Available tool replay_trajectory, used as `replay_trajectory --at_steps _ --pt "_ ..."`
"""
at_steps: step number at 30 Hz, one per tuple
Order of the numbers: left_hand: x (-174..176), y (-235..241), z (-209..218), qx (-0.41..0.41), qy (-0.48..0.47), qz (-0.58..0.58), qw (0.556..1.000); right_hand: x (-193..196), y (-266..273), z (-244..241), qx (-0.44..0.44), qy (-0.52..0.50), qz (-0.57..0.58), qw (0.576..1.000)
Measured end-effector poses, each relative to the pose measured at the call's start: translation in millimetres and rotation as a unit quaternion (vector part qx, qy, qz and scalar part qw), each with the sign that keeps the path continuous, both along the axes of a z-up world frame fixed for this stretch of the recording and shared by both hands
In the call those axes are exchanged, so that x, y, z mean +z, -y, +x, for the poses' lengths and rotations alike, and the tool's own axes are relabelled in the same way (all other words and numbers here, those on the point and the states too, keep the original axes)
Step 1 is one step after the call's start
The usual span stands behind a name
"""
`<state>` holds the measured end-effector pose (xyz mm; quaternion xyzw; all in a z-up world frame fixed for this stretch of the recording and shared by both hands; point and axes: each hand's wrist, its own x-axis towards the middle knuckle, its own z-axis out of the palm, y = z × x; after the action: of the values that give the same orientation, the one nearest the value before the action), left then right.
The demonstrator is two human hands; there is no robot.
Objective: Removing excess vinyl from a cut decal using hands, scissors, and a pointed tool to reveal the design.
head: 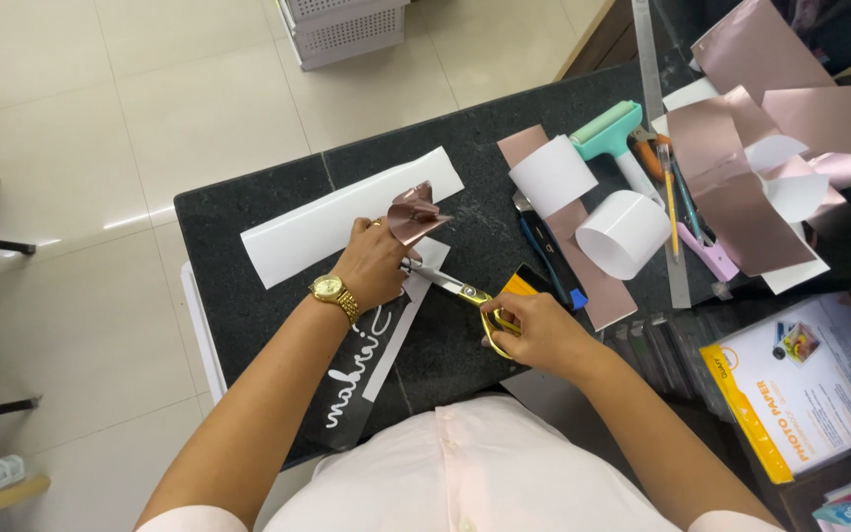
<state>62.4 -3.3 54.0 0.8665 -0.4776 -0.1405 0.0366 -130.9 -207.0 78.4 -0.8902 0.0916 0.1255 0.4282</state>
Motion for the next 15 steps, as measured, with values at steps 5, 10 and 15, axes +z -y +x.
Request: replay_trajectory --at_steps 5,10,15 --pt "67 2 -9 0.027 -0.08 -0.015 0.996 9 0 3 0.032 -0.015 -0.023 0.999" --pt "27 2 7 0.015 -0.071 -0.024 0.997 6 10 0 0.036 0.02 -0.063 0.997" --pt "15 3 17 0.026 -0.11 -0.078 0.991 -5 14 0 0.051 0.068 -0.126 0.988"
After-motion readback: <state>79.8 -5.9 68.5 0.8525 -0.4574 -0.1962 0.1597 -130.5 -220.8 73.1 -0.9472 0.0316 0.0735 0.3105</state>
